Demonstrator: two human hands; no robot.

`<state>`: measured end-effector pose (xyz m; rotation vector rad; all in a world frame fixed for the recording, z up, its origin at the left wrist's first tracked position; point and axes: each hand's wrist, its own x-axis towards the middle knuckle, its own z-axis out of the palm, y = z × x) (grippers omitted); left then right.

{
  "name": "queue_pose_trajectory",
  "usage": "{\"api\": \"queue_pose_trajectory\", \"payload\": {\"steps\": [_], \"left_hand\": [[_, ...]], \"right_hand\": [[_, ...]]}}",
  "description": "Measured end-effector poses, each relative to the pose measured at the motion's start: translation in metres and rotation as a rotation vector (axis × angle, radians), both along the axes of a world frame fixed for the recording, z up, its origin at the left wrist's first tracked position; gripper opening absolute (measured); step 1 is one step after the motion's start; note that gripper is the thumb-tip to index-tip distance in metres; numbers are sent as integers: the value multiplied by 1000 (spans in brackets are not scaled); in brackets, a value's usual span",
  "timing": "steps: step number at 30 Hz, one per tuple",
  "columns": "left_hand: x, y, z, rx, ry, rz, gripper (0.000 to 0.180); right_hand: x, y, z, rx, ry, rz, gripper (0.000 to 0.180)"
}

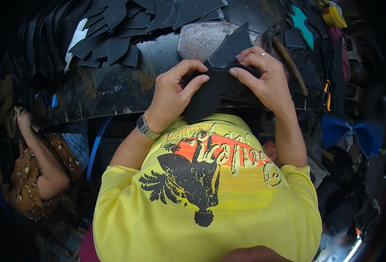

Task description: The person aligns and stacks multiple black and teal cut leather pieces on a workbench. They repeatedly pick up individual pieces, place them on top of others, and adjust their positions to form neat stacks. The person occasionally uses a small hammer to tap the pieces into alignment.

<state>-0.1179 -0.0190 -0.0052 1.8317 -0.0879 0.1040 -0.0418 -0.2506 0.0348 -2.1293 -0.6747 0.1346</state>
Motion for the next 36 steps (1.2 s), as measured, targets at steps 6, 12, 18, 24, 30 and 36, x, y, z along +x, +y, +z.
{"api": "queue_pose_trajectory", "payload": {"steps": [6,12,18,24,30,36], "left_hand": [[-2,-3,13,135,29,17,25],[5,6,16,269,-63,22,25],[8,7,14,309,-47,-14,26],[9,8,15,314,-11,-31,25],[11,7,16,340,-45,-39,26],[13,8,18,378,-56,-63,26]], "right_hand": [[5,5,-9,4,22,-37,21],[3,10,-8,-49,17,-77,21],[1,14,-4,-95,-3,-98,23],[1,14,-6,-117,-40,-97,23],[2,15,-6,-122,-48,-97,23],[4,15,-6,-127,-42,-93,23]]}}
